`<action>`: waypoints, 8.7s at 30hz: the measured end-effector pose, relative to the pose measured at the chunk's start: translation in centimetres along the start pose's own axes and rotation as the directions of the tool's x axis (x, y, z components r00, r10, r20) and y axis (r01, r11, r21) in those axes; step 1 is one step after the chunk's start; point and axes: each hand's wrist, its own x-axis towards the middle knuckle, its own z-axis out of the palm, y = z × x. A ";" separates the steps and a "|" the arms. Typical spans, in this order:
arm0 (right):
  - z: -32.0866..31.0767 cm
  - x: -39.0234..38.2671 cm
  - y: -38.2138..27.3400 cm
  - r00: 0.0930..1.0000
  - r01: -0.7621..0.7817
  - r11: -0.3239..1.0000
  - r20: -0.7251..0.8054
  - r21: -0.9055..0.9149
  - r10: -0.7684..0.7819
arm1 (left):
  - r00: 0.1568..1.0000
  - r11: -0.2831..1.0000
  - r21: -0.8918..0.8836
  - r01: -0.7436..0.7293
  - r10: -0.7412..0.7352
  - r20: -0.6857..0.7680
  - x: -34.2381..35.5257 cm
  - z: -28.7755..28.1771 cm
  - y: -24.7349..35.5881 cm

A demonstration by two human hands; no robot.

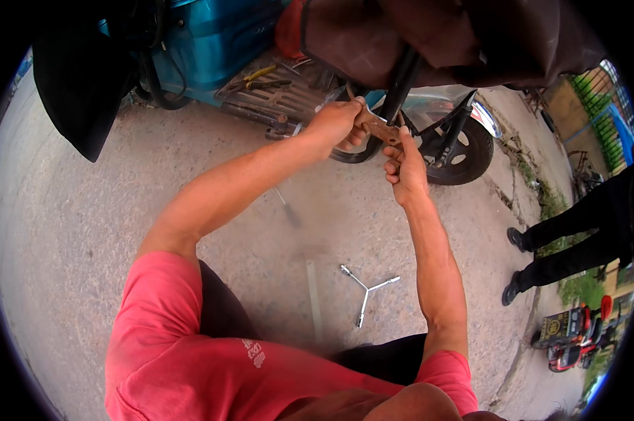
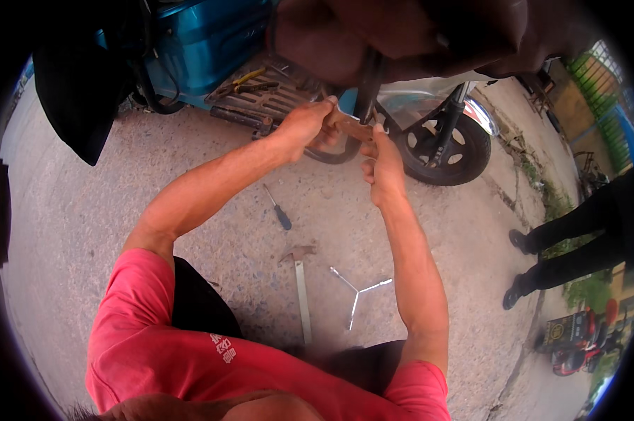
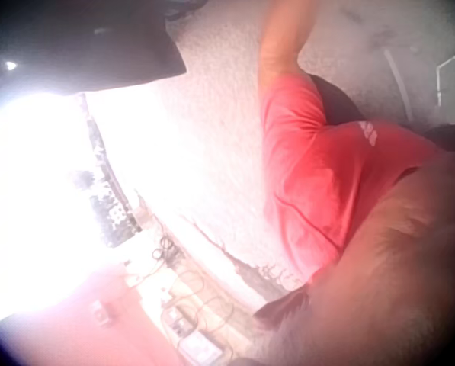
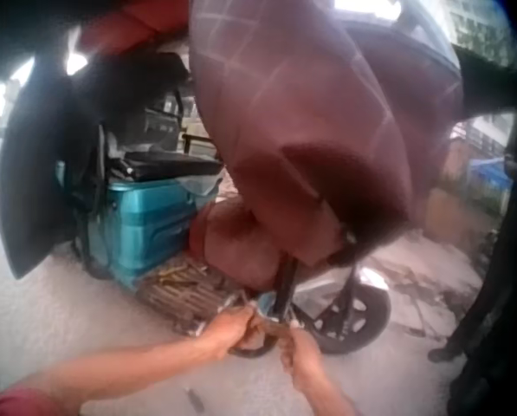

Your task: The person uses a socket wrench to loosen and tighten bolts on the rear assembly of a scooter and handles a piece of cardboard around the frame.

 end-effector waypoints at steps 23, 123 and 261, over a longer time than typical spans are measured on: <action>-1.1 2.8 1.3 0.881 0.436 0.741 0.076 -0.511 -0.466 | 0.881 0.699 0.599 -0.391 0.472 0.025 -1.2 -1.0 -0.4; 3.5 -0.9 -0.2 0.344 0.691 -0.079 0.423 -0.718 -0.839 | 0.883 0.935 0.057 -0.350 0.309 0.353 0.1 -2.6 -1.3; -3.3 -0.3 -3.0 0.980 0.137 0.969 0.115 0.204 -0.162 | 0.853 0.598 0.635 -0.489 0.480 0.204 -2.1 -2.0 1.8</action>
